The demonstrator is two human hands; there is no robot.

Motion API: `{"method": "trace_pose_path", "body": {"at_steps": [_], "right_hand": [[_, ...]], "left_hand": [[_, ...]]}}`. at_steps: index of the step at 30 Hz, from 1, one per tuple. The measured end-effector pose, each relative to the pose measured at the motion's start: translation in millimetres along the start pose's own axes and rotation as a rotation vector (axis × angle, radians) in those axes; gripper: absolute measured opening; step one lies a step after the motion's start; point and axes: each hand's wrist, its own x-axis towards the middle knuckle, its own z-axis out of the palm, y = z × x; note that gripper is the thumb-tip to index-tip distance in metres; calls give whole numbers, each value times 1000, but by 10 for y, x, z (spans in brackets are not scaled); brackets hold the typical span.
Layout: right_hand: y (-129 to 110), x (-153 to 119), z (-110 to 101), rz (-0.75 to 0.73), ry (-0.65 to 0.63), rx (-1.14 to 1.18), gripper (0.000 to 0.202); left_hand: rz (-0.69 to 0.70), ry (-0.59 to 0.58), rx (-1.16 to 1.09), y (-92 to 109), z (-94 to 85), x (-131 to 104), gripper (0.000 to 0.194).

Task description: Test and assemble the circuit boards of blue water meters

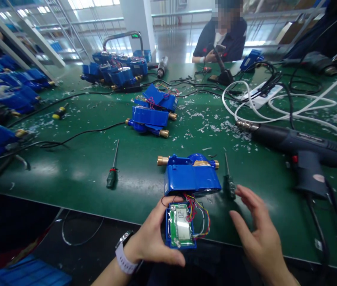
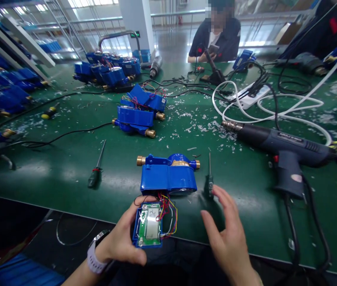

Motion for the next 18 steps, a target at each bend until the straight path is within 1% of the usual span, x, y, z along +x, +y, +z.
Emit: {"method": "trace_pose_path", "body": {"at_steps": [3,6,8,11,13,14,16,17,18], "right_hand": [[-106,-343,181,36,-120,174,45],[-216,-580,370,103,-258,351,54],[-319,-607,451,205,-335,515,61],[-496,-479,457,388,-380,778,66],[-582,-369,400,449,-364,859,66],[-605,-328,363,461,-349,871,65],[-608,-288,295,470,-323,886,63],[-592,-287,268,468,-309,901,63],[-570,-295,246,462,-294,919,62]], "left_hand": [[3,37,-81,8,98,-11,102],[20,71,-8,1,177,-41,104],[19,50,121,-5,199,-80,107],[11,-20,350,29,166,-146,107],[20,-40,492,102,97,-172,93],[37,-37,554,152,50,-176,81],[111,-15,622,261,-60,-163,51],[160,17,621,312,-120,-145,35],[216,65,614,356,-180,-117,23]]}}
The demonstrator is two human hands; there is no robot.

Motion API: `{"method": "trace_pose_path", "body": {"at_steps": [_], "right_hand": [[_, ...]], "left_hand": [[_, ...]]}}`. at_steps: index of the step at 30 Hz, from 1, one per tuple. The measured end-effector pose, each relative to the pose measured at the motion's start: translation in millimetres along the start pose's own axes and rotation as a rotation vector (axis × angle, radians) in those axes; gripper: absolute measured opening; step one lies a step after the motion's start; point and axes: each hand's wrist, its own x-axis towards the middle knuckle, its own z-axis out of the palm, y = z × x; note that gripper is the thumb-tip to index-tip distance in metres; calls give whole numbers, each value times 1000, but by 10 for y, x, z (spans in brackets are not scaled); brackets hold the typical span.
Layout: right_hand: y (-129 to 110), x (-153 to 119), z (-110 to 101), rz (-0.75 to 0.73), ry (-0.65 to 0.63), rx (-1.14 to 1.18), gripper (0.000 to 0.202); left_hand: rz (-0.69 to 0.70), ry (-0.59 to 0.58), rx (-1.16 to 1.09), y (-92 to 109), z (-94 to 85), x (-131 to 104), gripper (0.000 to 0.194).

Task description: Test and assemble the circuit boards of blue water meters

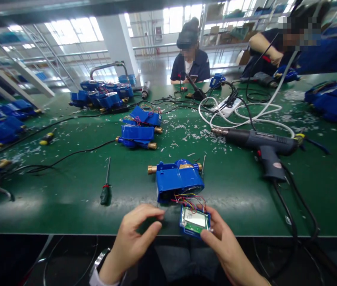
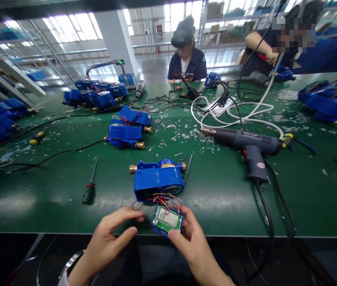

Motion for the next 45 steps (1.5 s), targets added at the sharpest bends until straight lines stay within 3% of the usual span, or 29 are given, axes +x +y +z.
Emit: {"method": "trace_pose_path", "body": {"at_steps": [3,5,8,11,15,20,27,35,40,45], "right_hand": [[20,-26,-78,-36,29,33,59],[8,-26,-109,-56,59,43,58],[-59,3,-143,-83,101,14,57],[-129,59,-197,-84,84,-60,52],[-174,180,-297,-85,56,-119,52],[-280,445,-367,-133,90,-123,50],[-591,950,-286,-298,33,-137,31],[-876,1522,-46,-519,33,-307,21],[-1002,1599,154,-529,-5,-388,17],[-1027,1510,159,-461,-28,-361,15]], "left_hand": [[89,252,99,-57,-151,168,16],[134,306,213,-110,-199,332,30],[144,143,298,-171,-230,604,51],[135,-4,309,-217,-262,824,56],[62,9,216,-353,-332,1019,57],[-163,68,-84,-671,-384,1203,60],[-194,182,-381,-874,-308,1288,71],[-253,251,-584,-880,-245,1342,57],[-357,186,-625,-746,-309,1301,57],[-403,166,-519,-661,-349,1314,57]]}}
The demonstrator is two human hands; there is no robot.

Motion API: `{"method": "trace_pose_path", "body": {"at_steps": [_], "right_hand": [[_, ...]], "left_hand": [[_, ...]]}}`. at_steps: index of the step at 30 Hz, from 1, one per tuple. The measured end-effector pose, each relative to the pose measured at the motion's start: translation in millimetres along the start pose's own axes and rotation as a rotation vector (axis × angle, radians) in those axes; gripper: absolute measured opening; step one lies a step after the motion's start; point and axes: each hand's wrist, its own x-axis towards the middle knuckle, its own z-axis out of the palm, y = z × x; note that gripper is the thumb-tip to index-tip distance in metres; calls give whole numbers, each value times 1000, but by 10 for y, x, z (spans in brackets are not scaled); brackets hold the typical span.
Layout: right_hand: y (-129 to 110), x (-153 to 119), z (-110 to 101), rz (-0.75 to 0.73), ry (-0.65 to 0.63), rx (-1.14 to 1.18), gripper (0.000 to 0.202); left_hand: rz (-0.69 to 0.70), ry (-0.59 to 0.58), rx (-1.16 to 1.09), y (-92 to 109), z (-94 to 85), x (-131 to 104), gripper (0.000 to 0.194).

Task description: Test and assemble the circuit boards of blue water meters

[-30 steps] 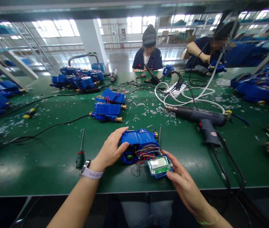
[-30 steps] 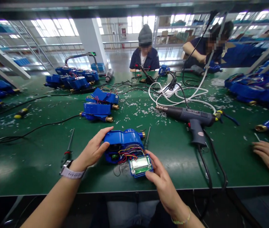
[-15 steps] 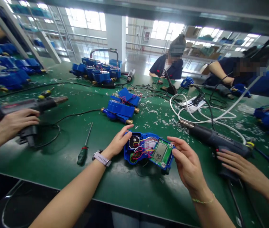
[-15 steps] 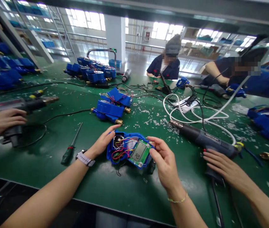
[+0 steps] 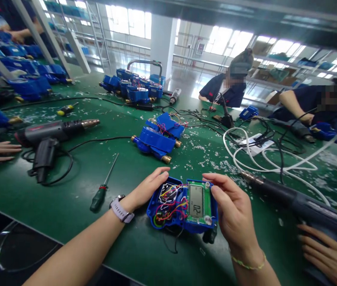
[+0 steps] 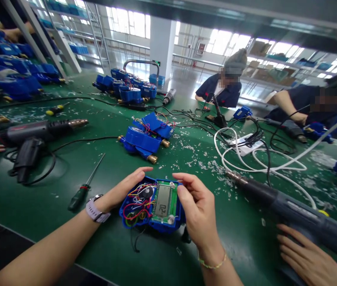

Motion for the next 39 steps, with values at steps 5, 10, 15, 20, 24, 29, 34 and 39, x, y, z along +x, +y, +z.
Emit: {"method": "trace_pose_path", "body": {"at_steps": [5,10,15,20,24,29,34,39], "right_hand": [[59,-74,-71,49,-26,9,14],[143,-46,-116,50,16,-75,22],[35,-10,-138,-10,13,-224,25],[3,-90,-145,-72,39,-420,19],[51,-136,-117,-174,23,-470,19],[151,-74,15,-272,-39,-420,19],[289,-65,123,-213,119,-298,14],[428,-91,81,-49,294,-263,29]], "left_hand": [[22,27,32,-2,7,11,59],[19,-3,-66,-20,19,-2,57],[40,-12,-265,-120,79,41,62],[244,164,-311,-203,133,94,62],[310,303,-227,-200,145,108,53],[303,354,-182,-199,161,118,44],[344,411,-160,-128,146,62,36],[714,510,-53,-83,81,-98,36]]}}
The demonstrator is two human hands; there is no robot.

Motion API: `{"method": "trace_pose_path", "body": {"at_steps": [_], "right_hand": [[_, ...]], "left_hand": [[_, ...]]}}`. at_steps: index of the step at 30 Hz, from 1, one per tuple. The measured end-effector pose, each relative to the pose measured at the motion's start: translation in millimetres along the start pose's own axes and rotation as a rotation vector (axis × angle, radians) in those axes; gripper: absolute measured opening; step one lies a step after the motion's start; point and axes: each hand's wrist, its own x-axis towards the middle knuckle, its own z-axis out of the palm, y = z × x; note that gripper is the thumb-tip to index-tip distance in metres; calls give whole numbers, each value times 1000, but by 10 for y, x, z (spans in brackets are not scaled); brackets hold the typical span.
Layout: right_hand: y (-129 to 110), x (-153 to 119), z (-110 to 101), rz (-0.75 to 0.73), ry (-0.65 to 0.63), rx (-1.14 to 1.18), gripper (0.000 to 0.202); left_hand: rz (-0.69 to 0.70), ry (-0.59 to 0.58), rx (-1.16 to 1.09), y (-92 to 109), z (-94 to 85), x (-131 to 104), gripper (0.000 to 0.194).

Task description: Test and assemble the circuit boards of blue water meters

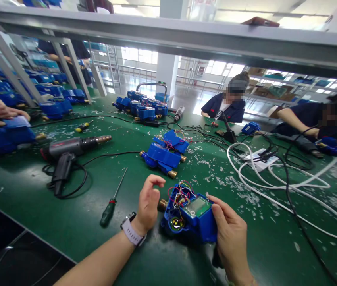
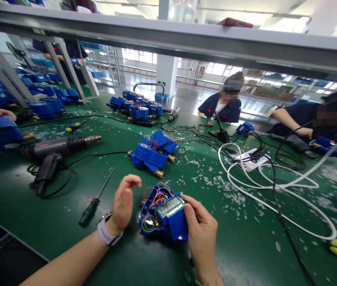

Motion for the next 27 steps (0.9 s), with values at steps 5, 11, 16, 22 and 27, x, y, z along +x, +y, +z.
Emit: {"method": "trace_pose_path", "body": {"at_steps": [5,11,16,22,27], "right_hand": [[42,-30,5,14,40,17,32],[80,-146,-74,-229,9,-14,19],[116,-176,-176,-434,-162,-18,28],[20,-142,-211,-596,-305,-178,42],[85,-154,-232,-534,-291,-140,38]], "left_hand": [[435,-397,206,147,-21,-5,37],[334,-349,308,217,20,66,28],[202,-354,284,189,22,55,24],[181,-355,265,170,37,32,32],[150,-294,272,159,36,-6,40]]}}
